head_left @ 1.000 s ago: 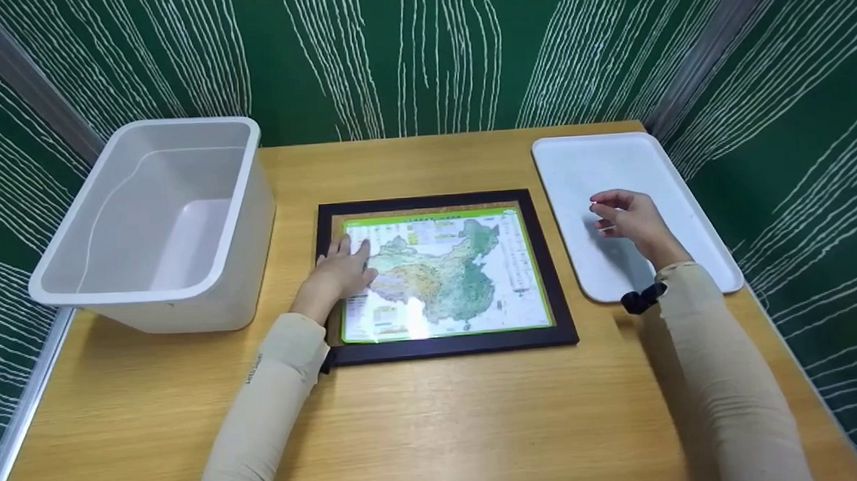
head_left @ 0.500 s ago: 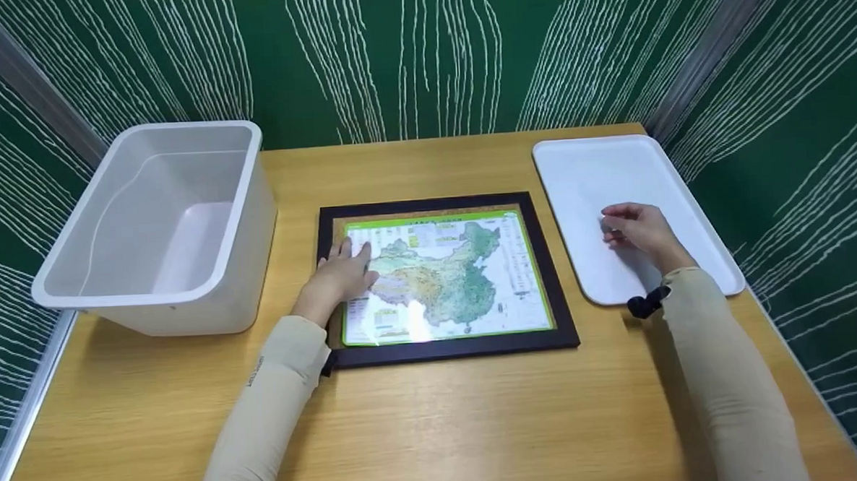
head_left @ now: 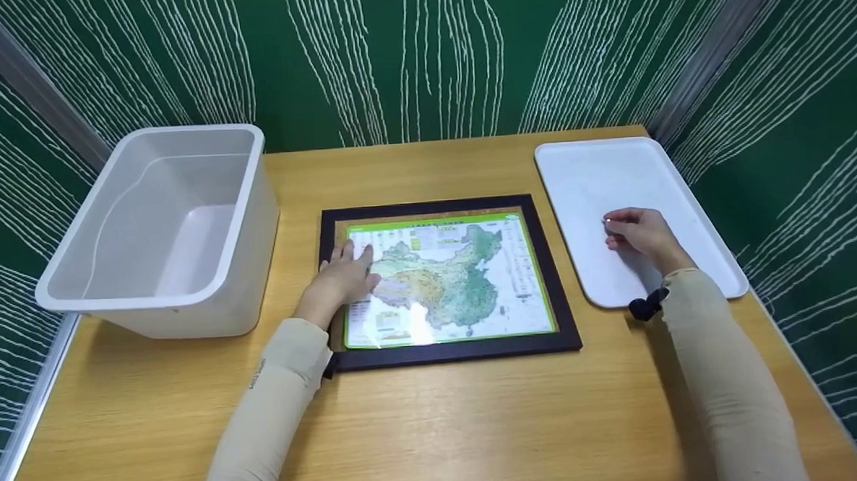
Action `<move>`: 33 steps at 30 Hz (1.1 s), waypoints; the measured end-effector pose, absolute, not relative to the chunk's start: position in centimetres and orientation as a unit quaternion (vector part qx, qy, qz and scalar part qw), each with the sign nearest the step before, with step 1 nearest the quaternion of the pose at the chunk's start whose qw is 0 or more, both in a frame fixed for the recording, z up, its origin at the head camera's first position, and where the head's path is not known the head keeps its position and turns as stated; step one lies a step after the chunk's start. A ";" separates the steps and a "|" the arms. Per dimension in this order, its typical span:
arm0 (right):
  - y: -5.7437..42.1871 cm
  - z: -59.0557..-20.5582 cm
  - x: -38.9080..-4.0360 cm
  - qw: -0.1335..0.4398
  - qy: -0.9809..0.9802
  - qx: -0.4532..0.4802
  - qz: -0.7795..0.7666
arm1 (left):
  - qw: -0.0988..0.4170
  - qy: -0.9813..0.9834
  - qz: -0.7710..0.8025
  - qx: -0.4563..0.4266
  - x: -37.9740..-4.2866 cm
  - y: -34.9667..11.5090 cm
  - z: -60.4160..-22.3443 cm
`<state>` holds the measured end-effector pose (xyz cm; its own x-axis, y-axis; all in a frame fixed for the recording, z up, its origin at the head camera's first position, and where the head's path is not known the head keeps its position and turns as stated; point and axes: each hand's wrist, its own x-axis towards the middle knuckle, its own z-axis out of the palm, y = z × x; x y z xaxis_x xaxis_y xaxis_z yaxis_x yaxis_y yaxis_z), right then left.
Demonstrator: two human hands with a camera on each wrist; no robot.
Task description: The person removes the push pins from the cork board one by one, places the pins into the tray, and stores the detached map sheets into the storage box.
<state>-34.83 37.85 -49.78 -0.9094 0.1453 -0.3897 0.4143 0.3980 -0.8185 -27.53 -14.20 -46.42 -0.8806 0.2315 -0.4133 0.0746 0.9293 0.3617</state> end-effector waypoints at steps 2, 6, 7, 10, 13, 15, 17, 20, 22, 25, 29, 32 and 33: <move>37.9 -49.9 -34.8 0.132 0.828 0.168 -0.519 | 0.232 0.954 0.172 0.079 -27.5 -14.2 -46.5; 38.0 -49.9 -34.9 0.134 0.830 0.161 -0.517 | 0.234 0.953 0.176 0.076 -27.5 -14.2 -46.5; 38.0 -49.9 -34.9 0.135 0.830 0.161 -0.516 | 0.236 0.953 0.176 0.075 -27.5 -14.3 -46.4; 37.9 -49.9 -34.9 0.140 0.830 0.160 -0.516 | 0.238 0.953 0.174 0.073 -27.5 -14.3 -46.5; 37.9 -50.0 -34.8 0.136 0.829 0.152 -0.521 | 0.235 0.954 0.167 0.080 -27.5 -14.4 -46.5; 37.8 -49.9 -34.8 0.131 0.829 0.148 -0.523 | 0.233 0.955 0.164 0.086 -27.5 -14.4 -46.5; 37.7 -49.8 -34.8 0.128 0.829 0.145 -0.524 | 0.231 0.955 0.161 0.091 -27.6 -14.3 -46.5; 37.7 -49.8 -34.9 0.130 0.832 0.151 -0.518 | 0.231 0.955 0.160 0.090 -27.6 -14.3 -46.5; 37.7 -49.7 -34.9 0.133 0.835 0.151 -0.512 | 0.231 0.956 0.160 0.089 -27.6 -14.3 -46.5; 37.7 -49.7 -34.9 0.137 0.839 0.151 -0.505 | 0.232 0.955 0.161 0.087 -27.6 -14.3 -46.5; 37.7 -49.7 -35.0 0.140 0.840 0.153 -0.501 | 0.233 0.955 0.164 0.084 -27.6 -14.2 -46.5; 37.7 -49.8 -35.0 0.141 0.838 0.157 -0.503 | 0.233 0.955 0.165 0.083 -27.5 -14.2 -46.4; 37.7 -49.8 -35.0 0.140 0.837 0.158 -0.505 | 0.234 0.954 0.165 0.084 -27.6 -14.2 -46.4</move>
<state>-34.96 37.69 -49.80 -0.9109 0.1222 -0.3941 0.4056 0.4411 -0.8006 -27.56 -14.21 -46.41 -0.8766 0.2372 -0.4188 0.0828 0.9314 0.3543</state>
